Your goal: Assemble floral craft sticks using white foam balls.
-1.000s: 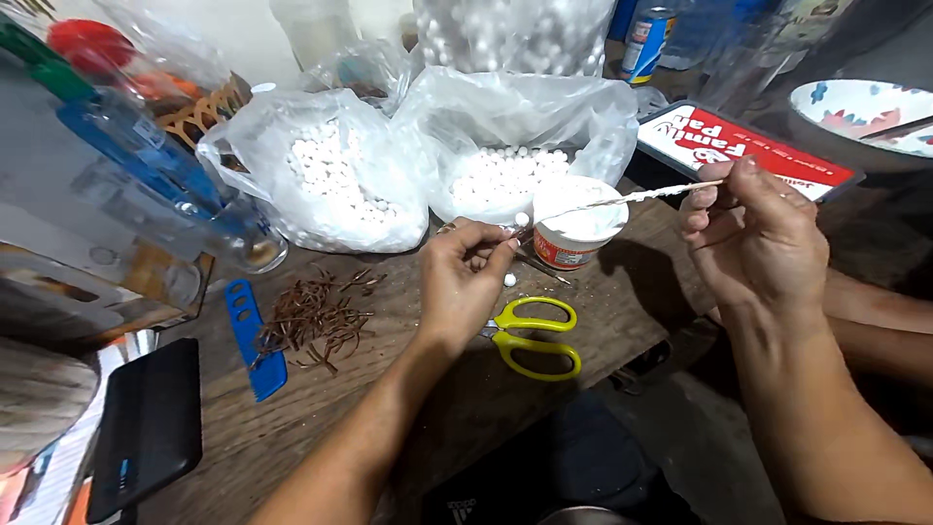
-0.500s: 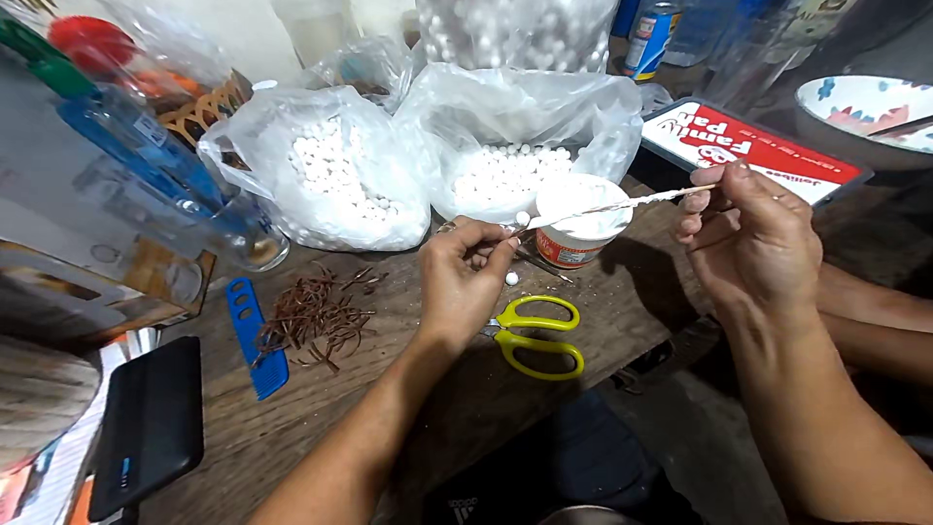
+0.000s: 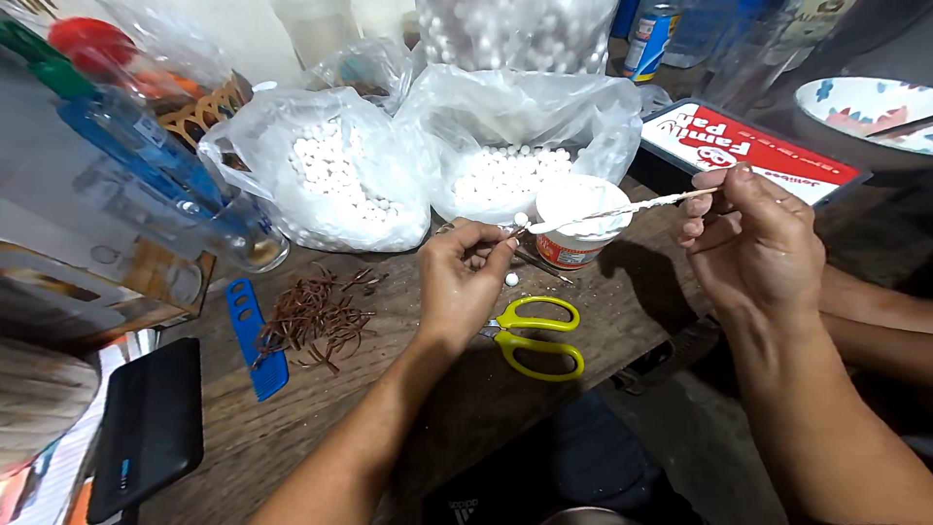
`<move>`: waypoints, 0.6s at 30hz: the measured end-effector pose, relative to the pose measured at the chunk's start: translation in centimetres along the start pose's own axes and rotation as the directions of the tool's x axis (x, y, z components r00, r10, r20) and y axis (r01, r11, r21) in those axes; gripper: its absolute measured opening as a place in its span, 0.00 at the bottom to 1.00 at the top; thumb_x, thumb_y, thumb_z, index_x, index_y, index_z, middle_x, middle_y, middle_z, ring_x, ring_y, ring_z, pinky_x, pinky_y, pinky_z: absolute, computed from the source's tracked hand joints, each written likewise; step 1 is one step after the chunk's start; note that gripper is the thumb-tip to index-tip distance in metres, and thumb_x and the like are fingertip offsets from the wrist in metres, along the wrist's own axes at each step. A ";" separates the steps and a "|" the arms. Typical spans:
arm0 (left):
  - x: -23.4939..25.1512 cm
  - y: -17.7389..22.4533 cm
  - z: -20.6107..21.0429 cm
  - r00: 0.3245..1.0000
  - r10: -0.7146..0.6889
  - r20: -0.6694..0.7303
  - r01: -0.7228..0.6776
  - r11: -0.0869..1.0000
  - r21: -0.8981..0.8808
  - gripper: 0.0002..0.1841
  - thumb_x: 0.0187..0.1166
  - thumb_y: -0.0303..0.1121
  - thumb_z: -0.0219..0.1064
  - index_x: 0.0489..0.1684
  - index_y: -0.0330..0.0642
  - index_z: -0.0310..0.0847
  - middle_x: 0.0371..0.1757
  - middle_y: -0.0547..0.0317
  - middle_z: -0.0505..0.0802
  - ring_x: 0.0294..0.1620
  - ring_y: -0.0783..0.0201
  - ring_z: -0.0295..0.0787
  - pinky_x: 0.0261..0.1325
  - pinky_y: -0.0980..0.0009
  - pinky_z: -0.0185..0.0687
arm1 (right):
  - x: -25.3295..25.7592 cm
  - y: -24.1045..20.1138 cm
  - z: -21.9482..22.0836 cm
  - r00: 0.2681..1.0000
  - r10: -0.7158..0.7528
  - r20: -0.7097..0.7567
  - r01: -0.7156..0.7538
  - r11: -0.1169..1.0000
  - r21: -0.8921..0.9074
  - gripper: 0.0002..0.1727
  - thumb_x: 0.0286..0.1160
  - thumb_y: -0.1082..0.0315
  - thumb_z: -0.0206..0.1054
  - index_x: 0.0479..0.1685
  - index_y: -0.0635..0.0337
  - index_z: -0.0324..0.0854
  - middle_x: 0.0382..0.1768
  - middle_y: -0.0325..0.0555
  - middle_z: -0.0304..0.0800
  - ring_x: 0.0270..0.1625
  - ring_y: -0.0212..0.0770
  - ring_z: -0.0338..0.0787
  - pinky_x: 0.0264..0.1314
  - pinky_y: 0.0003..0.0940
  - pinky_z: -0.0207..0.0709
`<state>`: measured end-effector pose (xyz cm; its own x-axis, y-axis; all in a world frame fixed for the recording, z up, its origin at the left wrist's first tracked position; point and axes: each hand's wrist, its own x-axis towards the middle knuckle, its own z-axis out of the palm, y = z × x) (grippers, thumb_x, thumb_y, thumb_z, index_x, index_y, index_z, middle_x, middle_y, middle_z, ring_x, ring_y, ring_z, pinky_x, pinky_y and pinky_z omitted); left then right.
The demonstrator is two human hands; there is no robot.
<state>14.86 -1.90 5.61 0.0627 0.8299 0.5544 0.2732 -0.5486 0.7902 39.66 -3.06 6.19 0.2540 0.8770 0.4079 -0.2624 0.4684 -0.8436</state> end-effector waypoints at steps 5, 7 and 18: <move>-0.1 0.0 0.0 1.000 0.009 0.017 -0.009 1.000 -0.009 0.01 0.71 0.18 0.73 0.34 0.31 0.88 0.35 0.60 0.88 0.30 0.82 0.84 0.37 0.86 0.83 | 0.4 0.1 0.2 1.000 -0.004 -0.006 0.004 1.000 -0.005 0.24 0.94 0.70 0.40 0.38 0.55 0.86 0.26 0.29 0.89 0.25 0.22 0.86 0.30 0.15 0.83; -0.1 0.0 0.0 1.000 0.008 0.016 -0.008 1.000 -0.017 0.01 0.71 0.18 0.73 0.34 0.30 0.88 0.35 0.60 0.88 0.30 0.82 0.83 0.36 0.87 0.83 | 0.5 0.2 0.1 1.000 -0.006 -0.009 0.006 1.000 -0.003 0.24 0.94 0.70 0.41 0.38 0.55 0.86 0.26 0.29 0.89 0.25 0.22 0.86 0.30 0.15 0.83; 0.0 1.2 -0.8 0.987 -0.160 -0.025 0.153 0.973 -0.175 0.04 0.75 0.16 0.69 0.37 0.35 0.85 0.29 0.67 0.93 0.25 0.80 0.88 0.33 0.82 0.87 | 0.5 0.0 0.4 0.993 0.113 -0.030 -0.109 0.986 0.125 0.26 0.96 0.67 0.39 0.36 0.54 0.86 0.25 0.29 0.88 0.26 0.21 0.86 0.31 0.13 0.81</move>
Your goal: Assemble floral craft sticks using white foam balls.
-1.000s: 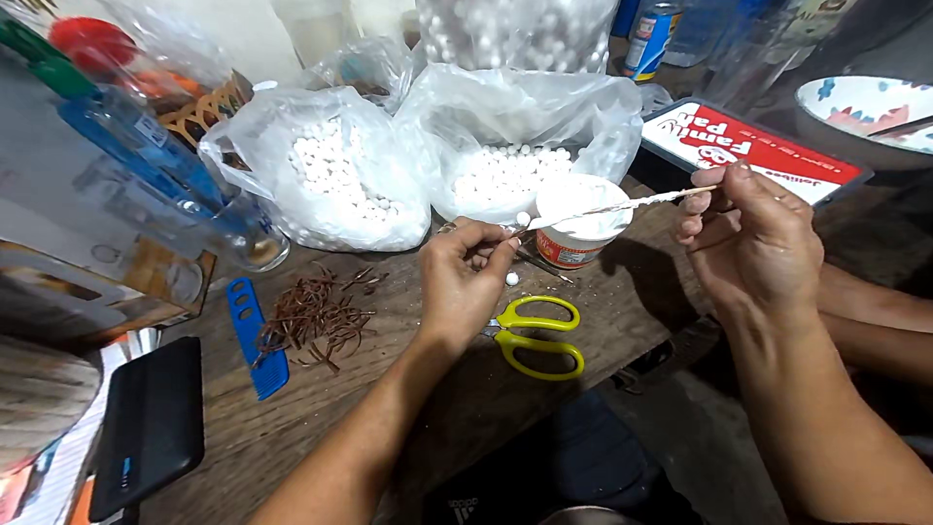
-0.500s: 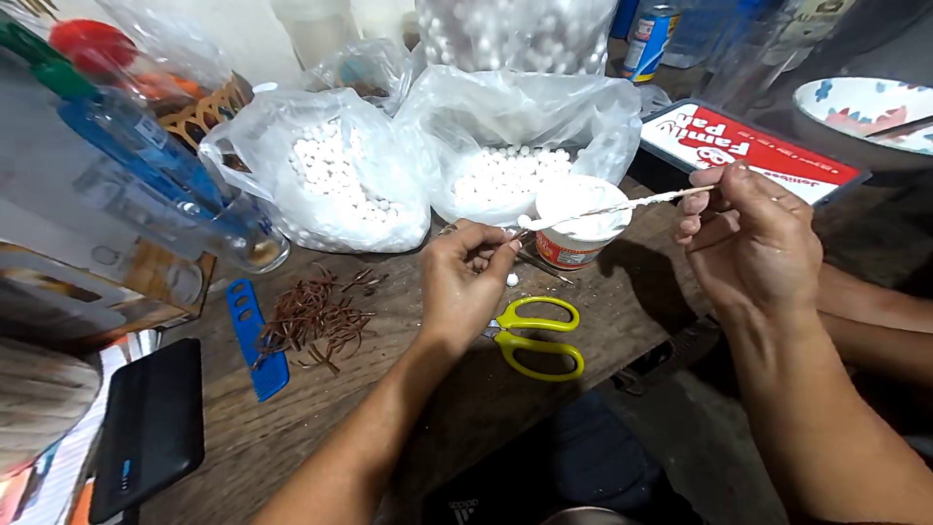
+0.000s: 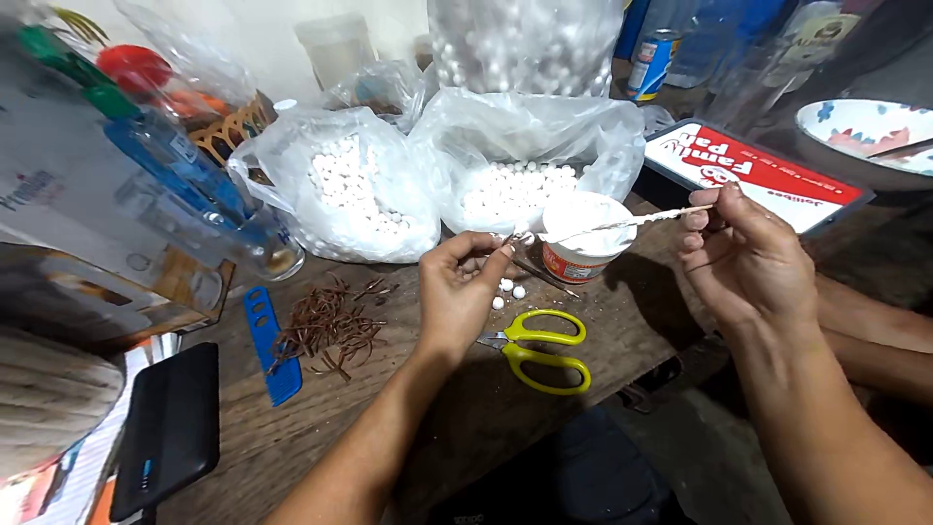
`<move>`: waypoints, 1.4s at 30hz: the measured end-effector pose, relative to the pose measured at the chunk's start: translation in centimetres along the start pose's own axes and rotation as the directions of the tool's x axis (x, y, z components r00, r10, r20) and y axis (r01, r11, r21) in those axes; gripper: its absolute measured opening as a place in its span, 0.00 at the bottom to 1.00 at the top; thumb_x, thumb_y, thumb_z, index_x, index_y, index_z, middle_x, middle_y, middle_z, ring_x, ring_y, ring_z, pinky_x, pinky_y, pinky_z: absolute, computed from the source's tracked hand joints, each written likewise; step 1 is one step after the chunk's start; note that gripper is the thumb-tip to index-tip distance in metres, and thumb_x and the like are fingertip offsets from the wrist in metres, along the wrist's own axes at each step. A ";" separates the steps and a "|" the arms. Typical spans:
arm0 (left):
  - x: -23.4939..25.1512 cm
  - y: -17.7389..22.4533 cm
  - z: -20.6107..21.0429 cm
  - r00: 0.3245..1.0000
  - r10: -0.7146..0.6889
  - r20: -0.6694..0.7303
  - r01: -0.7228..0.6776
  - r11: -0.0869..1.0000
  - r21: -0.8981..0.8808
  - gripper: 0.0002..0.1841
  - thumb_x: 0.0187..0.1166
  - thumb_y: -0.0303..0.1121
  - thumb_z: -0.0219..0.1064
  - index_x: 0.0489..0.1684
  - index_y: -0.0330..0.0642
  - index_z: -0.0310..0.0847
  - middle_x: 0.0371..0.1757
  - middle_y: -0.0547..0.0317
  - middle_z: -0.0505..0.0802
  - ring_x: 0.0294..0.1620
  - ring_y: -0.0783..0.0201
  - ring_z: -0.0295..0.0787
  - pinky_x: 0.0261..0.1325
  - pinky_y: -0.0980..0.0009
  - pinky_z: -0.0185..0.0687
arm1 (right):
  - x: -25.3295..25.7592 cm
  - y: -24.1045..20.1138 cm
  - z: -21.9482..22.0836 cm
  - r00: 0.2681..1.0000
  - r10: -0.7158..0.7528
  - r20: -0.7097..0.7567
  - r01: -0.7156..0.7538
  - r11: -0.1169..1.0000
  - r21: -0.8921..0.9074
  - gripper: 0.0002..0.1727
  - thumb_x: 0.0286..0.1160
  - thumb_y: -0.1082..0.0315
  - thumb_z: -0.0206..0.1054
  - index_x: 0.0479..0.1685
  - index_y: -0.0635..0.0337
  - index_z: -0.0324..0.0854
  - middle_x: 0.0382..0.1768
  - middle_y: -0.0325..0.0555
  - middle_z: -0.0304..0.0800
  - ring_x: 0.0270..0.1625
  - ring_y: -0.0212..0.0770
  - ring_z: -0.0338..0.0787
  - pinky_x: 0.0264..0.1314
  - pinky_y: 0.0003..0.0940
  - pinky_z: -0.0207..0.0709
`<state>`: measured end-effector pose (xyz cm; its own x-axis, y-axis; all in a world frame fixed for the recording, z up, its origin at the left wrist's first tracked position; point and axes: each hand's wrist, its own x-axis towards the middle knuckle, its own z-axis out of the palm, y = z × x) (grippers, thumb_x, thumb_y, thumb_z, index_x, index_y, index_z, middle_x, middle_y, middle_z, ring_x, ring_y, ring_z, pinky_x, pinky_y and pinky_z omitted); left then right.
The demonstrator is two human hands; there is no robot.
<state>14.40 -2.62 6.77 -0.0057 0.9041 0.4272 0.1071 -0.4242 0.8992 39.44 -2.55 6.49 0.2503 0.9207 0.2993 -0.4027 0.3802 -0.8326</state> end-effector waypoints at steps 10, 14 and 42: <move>-1.9 0.0 -2.9 0.982 -0.093 -0.162 0.085 0.995 -0.058 0.09 0.71 0.11 0.67 0.34 0.36 0.85 0.29 0.66 0.92 0.25 0.75 0.91 0.35 0.78 0.92 | -0.7 0.9 2.0 0.995 -0.035 0.093 0.039 0.998 -0.043 0.26 0.94 0.68 0.40 0.36 0.51 0.87 0.26 0.28 0.89 0.26 0.22 0.87 0.31 0.14 0.82; -2.1 -0.5 -3.9 0.961 -0.215 -0.176 0.185 0.968 -0.170 0.10 0.75 0.12 0.62 0.33 0.37 0.80 0.30 0.60 0.94 0.26 0.68 0.94 0.36 0.71 0.95 | -1.1 1.6 3.5 0.990 -0.015 0.139 0.024 0.998 -0.062 0.27 0.94 0.68 0.38 0.36 0.52 0.87 0.25 0.29 0.88 0.25 0.22 0.86 0.31 0.15 0.83; -2.3 -0.1 -3.8 0.968 -0.185 -0.170 0.164 0.978 -0.130 0.08 0.76 0.12 0.63 0.37 0.32 0.86 0.32 0.61 0.95 0.29 0.72 0.94 0.39 0.74 0.94 | -1.1 2.5 5.7 0.984 -0.087 0.157 0.106 0.987 -0.119 0.23 0.91 0.71 0.43 0.39 0.53 0.88 0.26 0.28 0.90 0.26 0.24 0.87 0.34 0.19 0.85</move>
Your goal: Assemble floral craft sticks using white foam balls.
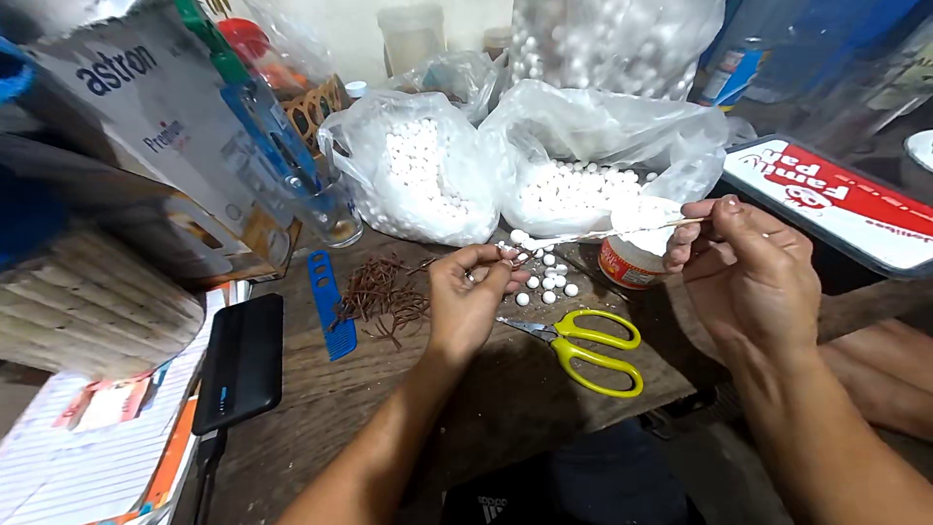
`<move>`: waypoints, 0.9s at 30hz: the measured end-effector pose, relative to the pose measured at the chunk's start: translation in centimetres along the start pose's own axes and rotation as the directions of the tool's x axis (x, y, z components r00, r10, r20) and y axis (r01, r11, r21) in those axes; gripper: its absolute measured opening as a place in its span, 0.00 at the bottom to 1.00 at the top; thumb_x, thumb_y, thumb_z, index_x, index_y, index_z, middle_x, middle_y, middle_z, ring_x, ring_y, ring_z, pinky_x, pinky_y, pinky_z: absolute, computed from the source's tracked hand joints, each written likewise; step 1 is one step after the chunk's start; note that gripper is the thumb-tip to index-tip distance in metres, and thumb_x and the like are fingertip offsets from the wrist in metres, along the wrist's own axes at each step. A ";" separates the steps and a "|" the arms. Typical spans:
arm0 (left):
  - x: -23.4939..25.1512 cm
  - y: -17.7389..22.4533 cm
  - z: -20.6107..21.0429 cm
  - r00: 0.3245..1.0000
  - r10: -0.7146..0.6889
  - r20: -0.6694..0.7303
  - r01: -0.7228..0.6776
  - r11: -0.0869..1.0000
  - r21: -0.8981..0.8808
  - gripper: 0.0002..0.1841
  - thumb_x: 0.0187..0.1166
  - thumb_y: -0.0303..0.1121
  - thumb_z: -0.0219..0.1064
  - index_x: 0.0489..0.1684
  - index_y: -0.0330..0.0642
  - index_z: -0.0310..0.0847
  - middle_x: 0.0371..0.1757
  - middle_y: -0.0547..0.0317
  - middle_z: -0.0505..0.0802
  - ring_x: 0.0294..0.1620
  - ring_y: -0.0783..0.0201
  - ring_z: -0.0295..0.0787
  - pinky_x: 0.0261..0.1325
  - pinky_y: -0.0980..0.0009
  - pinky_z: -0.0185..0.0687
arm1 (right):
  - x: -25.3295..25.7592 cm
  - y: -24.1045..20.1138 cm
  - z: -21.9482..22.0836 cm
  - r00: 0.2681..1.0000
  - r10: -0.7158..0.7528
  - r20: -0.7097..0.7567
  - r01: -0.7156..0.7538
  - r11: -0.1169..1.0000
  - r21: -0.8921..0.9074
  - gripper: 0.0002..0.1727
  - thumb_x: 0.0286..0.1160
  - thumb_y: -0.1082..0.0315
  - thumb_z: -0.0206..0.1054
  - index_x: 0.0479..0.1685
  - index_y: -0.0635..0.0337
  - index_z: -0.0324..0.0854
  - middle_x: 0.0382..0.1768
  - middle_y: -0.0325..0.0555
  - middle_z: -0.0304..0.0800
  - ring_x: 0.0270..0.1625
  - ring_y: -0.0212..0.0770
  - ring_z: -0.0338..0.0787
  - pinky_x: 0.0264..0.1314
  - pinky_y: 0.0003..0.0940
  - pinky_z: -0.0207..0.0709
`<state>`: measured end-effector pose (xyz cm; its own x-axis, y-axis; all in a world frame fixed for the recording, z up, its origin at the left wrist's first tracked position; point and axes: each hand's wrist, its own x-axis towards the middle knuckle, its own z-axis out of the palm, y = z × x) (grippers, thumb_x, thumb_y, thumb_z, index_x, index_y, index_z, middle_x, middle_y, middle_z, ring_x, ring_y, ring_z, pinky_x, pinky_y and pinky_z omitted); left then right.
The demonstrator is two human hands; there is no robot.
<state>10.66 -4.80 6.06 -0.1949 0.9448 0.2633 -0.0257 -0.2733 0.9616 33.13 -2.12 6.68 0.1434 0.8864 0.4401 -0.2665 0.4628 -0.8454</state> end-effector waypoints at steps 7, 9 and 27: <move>0.0 0.0 0.0 1.000 0.008 -0.008 -0.008 1.000 0.012 0.08 0.76 0.12 0.63 0.37 0.33 0.86 0.31 0.62 0.95 0.28 0.72 0.94 0.39 0.75 0.94 | -0.1 0.0 -0.3 1.000 -0.009 0.008 0.009 1.000 -0.015 0.23 0.91 0.71 0.43 0.38 0.52 0.88 0.25 0.28 0.90 0.26 0.24 0.88 0.34 0.19 0.85; 0.0 -0.1 0.0 1.000 0.015 -0.008 -0.015 1.000 0.010 0.08 0.76 0.12 0.63 0.37 0.32 0.86 0.32 0.61 0.95 0.28 0.72 0.94 0.39 0.75 0.94 | -0.2 -0.2 -0.4 1.000 -0.009 0.005 0.009 1.000 -0.016 0.24 0.91 0.71 0.43 0.38 0.52 0.88 0.25 0.28 0.90 0.25 0.24 0.87 0.33 0.19 0.85; 0.0 -0.4 0.0 0.997 0.066 -0.042 -0.064 0.996 0.055 0.08 0.75 0.13 0.64 0.38 0.32 0.86 0.33 0.62 0.95 0.30 0.73 0.94 0.40 0.74 0.94 | 0.3 -1.0 -2.2 0.990 0.138 -0.021 -0.135 0.986 0.101 0.27 0.95 0.66 0.38 0.37 0.52 0.87 0.26 0.29 0.88 0.27 0.22 0.86 0.33 0.15 0.82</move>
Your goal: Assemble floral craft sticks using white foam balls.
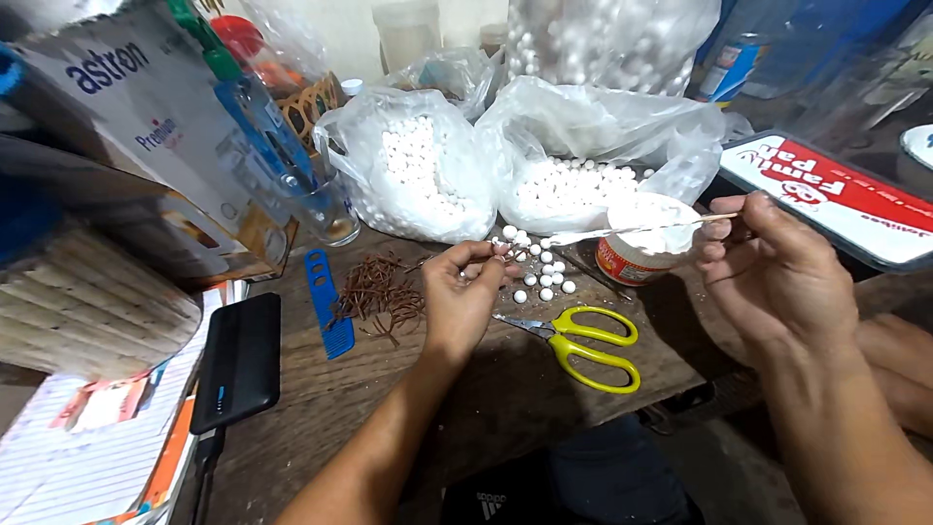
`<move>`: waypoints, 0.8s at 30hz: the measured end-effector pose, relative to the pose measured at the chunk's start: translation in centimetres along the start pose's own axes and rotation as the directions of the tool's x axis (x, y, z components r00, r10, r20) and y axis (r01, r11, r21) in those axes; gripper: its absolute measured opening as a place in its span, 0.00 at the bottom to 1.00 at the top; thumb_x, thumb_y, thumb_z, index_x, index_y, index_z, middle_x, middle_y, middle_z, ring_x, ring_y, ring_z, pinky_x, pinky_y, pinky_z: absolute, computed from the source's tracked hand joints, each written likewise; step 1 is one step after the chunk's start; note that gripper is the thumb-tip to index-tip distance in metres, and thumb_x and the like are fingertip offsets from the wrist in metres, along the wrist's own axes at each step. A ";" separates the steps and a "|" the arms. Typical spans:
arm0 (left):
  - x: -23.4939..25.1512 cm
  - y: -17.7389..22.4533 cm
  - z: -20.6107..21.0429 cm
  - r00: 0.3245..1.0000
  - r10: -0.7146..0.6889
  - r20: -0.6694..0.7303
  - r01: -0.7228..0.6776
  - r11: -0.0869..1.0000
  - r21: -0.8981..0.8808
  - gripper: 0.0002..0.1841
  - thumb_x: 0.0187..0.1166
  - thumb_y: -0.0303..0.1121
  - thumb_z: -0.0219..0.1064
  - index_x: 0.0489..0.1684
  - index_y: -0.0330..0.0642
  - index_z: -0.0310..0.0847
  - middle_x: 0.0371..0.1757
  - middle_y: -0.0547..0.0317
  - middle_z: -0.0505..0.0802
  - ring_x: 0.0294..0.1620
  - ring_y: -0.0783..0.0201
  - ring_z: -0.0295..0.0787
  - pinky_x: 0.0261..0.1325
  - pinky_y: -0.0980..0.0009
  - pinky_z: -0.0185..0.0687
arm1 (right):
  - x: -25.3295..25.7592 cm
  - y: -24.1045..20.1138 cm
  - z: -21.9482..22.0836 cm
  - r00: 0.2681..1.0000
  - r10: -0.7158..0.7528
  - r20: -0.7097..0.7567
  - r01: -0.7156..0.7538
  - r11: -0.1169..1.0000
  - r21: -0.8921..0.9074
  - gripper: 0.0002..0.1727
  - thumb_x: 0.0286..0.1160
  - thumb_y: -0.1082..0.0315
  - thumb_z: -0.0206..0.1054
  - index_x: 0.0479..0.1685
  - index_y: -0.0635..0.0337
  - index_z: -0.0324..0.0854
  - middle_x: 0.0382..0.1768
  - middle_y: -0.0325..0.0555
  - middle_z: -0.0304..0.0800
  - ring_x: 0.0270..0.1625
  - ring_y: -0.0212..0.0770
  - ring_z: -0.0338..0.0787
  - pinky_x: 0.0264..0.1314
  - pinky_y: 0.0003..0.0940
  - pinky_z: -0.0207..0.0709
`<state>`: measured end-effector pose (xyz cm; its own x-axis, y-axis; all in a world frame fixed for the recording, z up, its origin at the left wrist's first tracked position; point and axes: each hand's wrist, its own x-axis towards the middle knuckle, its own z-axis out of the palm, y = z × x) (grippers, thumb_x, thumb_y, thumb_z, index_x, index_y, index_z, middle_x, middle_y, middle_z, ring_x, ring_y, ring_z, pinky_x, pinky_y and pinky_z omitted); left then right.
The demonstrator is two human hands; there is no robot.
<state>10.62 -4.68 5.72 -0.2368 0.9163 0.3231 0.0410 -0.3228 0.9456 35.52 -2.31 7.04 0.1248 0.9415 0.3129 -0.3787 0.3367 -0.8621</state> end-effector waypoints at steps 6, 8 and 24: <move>0.1 -0.1 -0.3 0.999 -0.033 0.010 0.033 0.999 0.003 0.09 0.78 0.13 0.61 0.41 0.30 0.89 0.37 0.59 0.97 0.32 0.73 0.95 0.41 0.75 0.93 | 1.5 -1.4 -5.0 0.970 -0.198 -0.141 0.179 0.975 -0.134 0.23 0.96 0.65 0.39 0.40 0.49 0.83 0.29 0.26 0.89 0.28 0.23 0.87 0.35 0.17 0.83; 0.2 -0.2 -0.4 0.998 -0.059 0.015 0.060 0.996 -0.063 0.10 0.77 0.14 0.60 0.40 0.32 0.89 0.36 0.60 0.96 0.32 0.71 0.95 0.41 0.74 0.93 | 1.8 -1.3 -6.0 0.948 -0.289 -0.134 0.248 0.933 -0.259 0.22 0.95 0.67 0.40 0.41 0.51 0.83 0.29 0.26 0.91 0.26 0.23 0.88 0.32 0.18 0.84; 0.2 0.1 -2.9 0.991 -0.132 0.007 0.132 0.991 0.019 0.08 0.77 0.17 0.69 0.33 0.40 0.89 0.33 0.65 0.97 0.32 0.70 0.96 0.41 0.73 0.95 | -1.7 0.3 -0.5 0.690 -0.550 0.470 0.690 0.305 -0.656 0.15 0.82 0.67 0.66 0.53 0.74 0.85 0.49 0.49 0.88 0.52 0.25 0.86 0.58 0.20 0.80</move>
<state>7.80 -5.20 5.79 -0.2331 0.9527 0.1953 0.0279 -0.1942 0.9806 35.62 -3.81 6.07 -0.1361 0.4594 0.8777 0.5722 0.7597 -0.3090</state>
